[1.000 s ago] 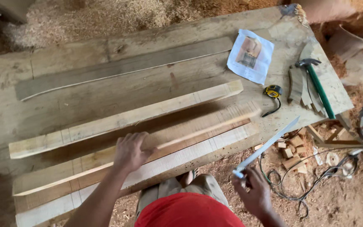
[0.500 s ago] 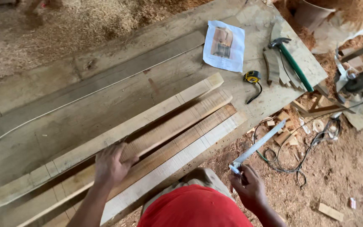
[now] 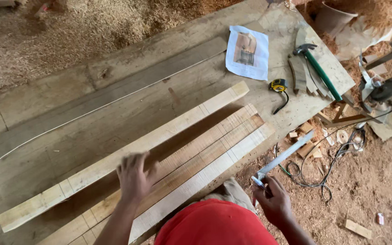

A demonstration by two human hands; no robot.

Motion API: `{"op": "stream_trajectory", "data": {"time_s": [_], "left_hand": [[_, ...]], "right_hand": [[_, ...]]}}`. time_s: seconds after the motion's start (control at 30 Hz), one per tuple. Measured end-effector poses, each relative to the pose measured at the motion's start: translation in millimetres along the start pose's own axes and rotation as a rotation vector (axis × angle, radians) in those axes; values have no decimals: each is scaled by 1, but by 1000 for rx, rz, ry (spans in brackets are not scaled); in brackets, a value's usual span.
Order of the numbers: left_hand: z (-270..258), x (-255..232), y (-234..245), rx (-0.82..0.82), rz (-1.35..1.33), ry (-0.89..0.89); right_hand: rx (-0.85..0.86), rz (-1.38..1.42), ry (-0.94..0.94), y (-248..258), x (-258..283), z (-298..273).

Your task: The person uses a try square and a pen to mark measurement lines on several long wooden planks laid on a workbench. They repeatedly position the square, draw lines, and reposition the planks to continue marking.

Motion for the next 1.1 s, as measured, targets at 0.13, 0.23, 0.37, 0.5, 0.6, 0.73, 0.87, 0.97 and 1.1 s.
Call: {"op": "stream_trajectory", "data": {"time_s": [0.13, 0.23, 0.37, 0.5, 0.6, 0.73, 0.87, 0.97, 1.1], "left_hand": [[42, 4, 12, 42, 138, 60], [69, 4, 5, 139, 217, -9], [78, 4, -14, 189, 237, -11], [80, 5, -23, 184, 210, 56], [82, 6, -25, 169, 231, 57], [84, 8, -28, 218, 221, 91], [82, 1, -18, 264, 194, 82], [77, -9, -1, 321, 161, 92], [63, -21, 16, 538, 136, 134]], "right_hand": [[27, -39, -11, 3, -6, 9], [29, -43, -28, 3, -14, 14], [19, -61, 33, 2, -22, 9], [19, -43, -47, 0, -36, -2], [44, -41, -81, -2, -43, -5], [86, -90, -163, -7, -54, -10], [93, -33, -175, -5, -59, -10], [49, -17, -112, -1, -55, -9], [-6, -21, -86, 2, -50, -7]]}}
Point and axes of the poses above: each hand's wrist, its own z-axis towards the middle knuckle, its own y-axis out of the back of the hand, x = y × z, the point moved 5 cm from there along z, towards the middle knuckle, and after that the axes turned 1 degree about z, right-handed, at the moved point
